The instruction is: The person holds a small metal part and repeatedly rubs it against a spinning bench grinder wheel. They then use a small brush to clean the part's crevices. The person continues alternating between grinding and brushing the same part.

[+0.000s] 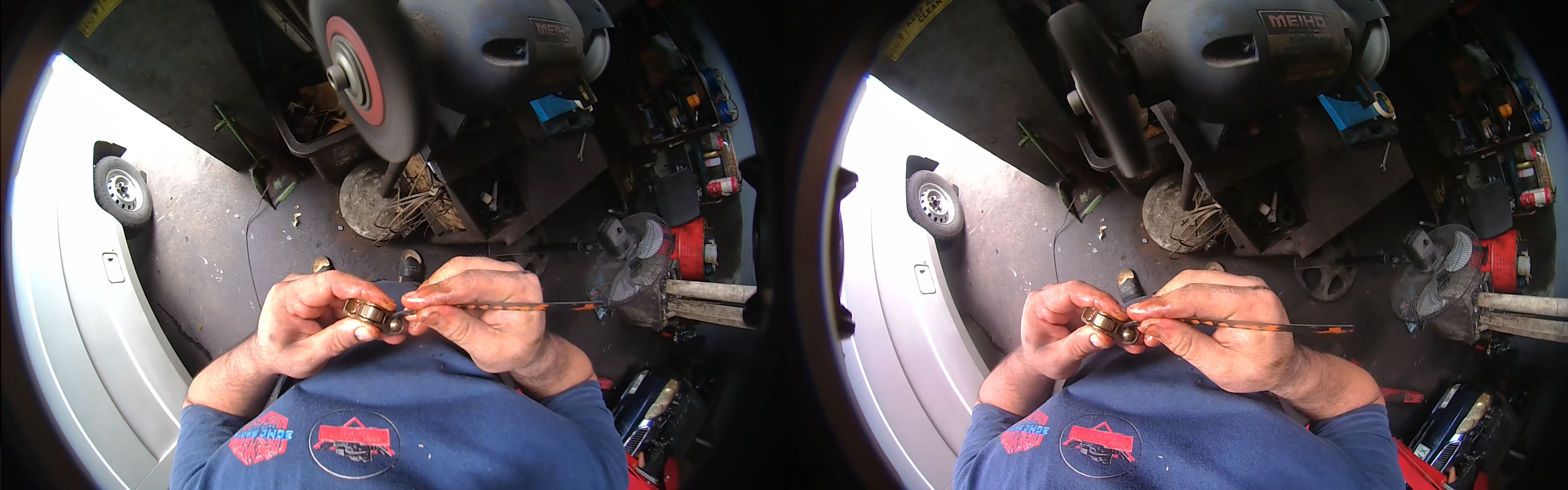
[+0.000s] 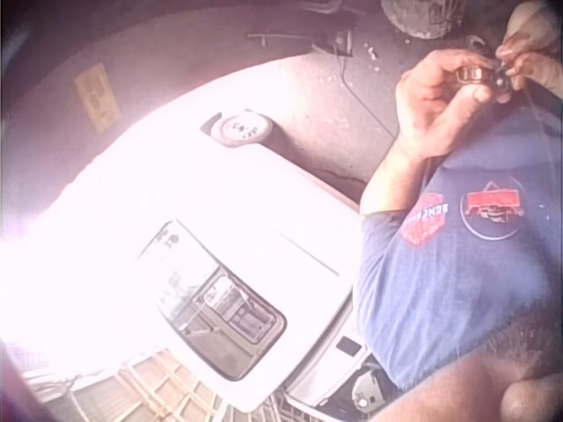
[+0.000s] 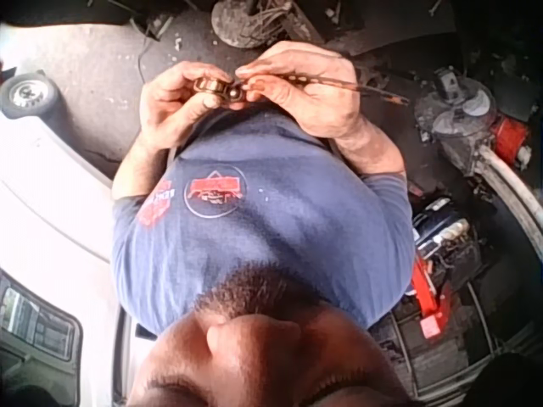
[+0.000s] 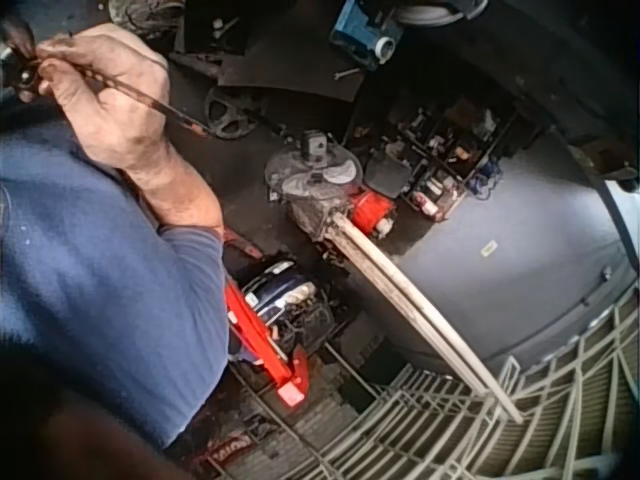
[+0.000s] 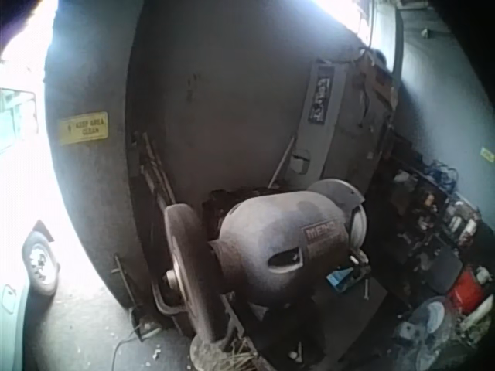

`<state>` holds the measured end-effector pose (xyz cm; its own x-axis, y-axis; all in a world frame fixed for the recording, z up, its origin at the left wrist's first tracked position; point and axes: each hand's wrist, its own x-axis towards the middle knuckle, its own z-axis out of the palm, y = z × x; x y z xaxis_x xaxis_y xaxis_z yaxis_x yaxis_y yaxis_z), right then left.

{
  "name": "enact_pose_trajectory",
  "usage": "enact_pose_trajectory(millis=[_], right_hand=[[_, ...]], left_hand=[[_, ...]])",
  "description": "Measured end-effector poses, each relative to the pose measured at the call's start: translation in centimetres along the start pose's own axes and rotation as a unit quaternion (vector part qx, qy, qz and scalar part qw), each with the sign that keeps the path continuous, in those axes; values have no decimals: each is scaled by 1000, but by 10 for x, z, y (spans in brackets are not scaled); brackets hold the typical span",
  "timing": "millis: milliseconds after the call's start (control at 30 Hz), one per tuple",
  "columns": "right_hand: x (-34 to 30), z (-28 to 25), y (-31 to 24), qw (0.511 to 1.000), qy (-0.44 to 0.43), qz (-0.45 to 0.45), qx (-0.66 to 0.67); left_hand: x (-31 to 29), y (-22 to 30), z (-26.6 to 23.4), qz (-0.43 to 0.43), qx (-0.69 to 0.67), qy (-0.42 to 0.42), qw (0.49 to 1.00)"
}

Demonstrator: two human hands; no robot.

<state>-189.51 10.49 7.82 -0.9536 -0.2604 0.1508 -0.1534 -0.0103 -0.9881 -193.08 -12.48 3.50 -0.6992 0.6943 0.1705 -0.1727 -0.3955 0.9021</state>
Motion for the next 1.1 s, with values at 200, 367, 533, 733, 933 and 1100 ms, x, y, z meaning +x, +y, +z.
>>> enact_pose_trajectory(millis=[200,367,533,733,933,1100], right_hand=[[12,0,1,990,-45,58,123],[26,-10,1,977,-141,75,140],[46,-24,4,960,-276,-21,33],[48,-29,1,934,-336,-66,105],[20,-6,-8,996,11,46,78],[9,2,-3,990,17,69,119]], left_hand=[[-2,8,1,-71,-113,2,991],[0,17,-2,-171,-205,-2,964],[2,14,-7,-272,-227,-9,935],[7,2,-9,-209,-166,47,963],[-4,8,-10,-48,-54,66,995],[-7,7,-8,-6,-37,68,997]])
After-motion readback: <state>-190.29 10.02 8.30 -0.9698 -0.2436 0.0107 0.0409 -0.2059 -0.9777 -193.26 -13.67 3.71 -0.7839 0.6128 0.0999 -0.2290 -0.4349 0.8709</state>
